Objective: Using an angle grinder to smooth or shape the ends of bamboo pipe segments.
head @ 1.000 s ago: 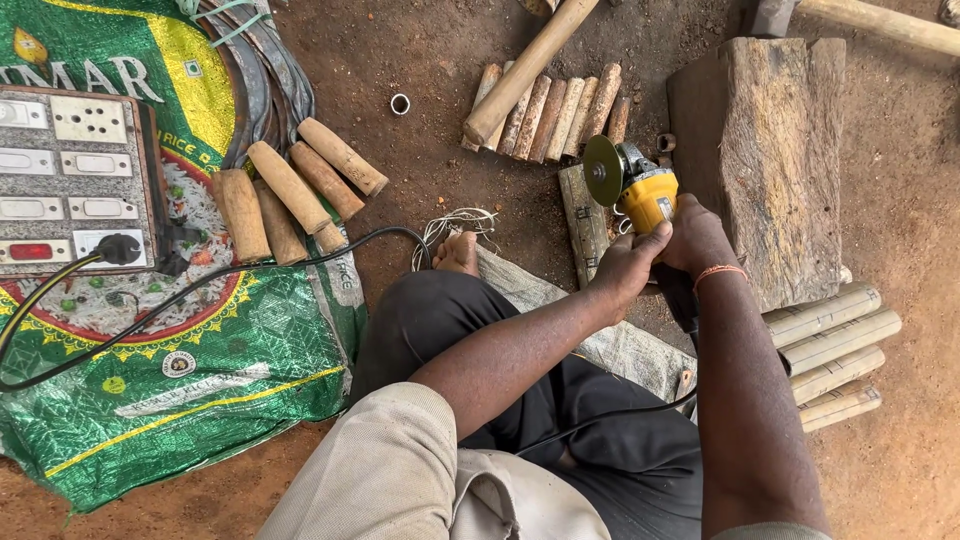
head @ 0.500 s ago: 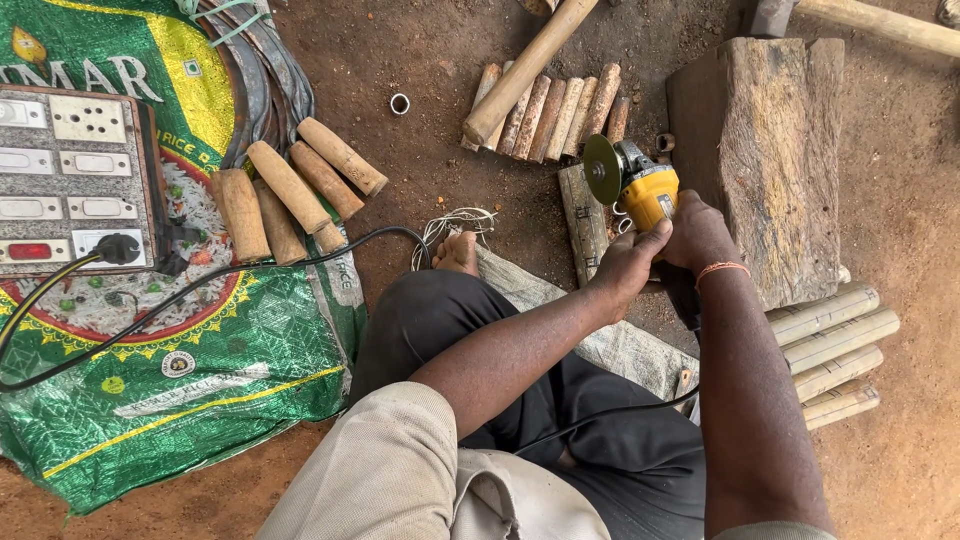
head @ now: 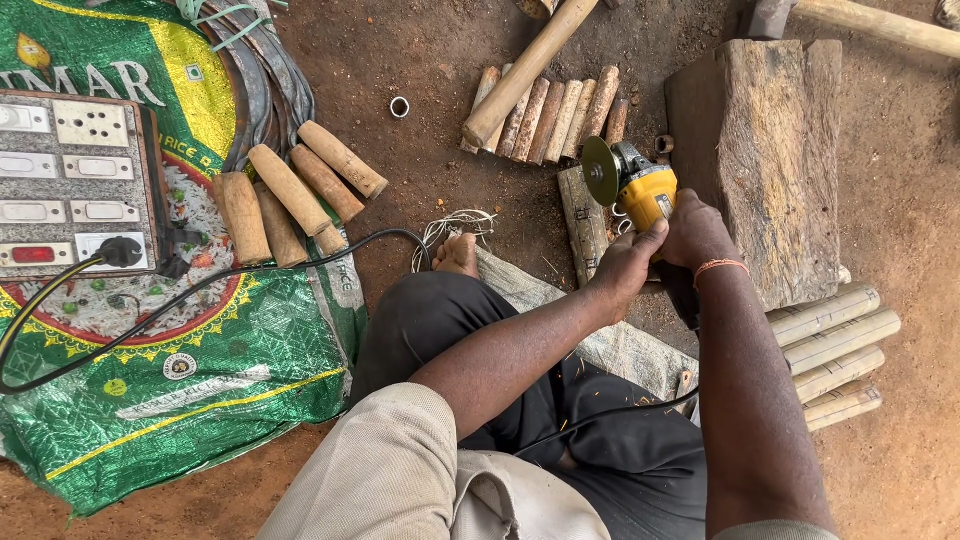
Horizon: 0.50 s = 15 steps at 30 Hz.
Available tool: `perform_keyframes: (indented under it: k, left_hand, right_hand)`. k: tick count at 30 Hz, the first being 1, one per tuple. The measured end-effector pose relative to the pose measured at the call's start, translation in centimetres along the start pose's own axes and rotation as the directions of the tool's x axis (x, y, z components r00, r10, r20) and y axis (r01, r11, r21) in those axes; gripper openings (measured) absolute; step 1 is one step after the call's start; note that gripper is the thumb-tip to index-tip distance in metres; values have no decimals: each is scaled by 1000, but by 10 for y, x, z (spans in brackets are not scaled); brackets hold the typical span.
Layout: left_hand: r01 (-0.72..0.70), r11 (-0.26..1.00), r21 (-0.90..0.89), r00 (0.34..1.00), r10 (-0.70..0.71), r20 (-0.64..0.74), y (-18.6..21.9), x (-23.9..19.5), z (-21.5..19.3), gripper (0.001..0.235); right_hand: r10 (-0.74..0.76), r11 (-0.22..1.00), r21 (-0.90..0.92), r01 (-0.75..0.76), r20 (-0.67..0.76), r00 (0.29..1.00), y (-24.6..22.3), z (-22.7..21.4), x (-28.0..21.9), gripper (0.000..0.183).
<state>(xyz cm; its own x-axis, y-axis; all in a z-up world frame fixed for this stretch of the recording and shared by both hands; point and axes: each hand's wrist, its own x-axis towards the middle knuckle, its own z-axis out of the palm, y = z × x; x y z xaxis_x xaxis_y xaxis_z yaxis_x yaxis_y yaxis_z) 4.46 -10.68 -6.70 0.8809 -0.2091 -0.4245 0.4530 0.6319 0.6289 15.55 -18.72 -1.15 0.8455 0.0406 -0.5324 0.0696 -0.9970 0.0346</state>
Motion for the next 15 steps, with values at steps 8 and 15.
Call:
perform_keyframes:
  k: [8, 15]
  left_hand:
    - [-17, 1000, -6, 999, 17, 33, -6, 3, -2, 85]
    - [-7, 1000, -14, 999, 8, 39, -3, -1, 1, 87]
  right_hand:
    - [-35, 999, -22, 35, -1, 999, -10, -13, -18, 71]
    - [-44, 998, -34, 44, 15, 999, -3, -9, -11, 75]
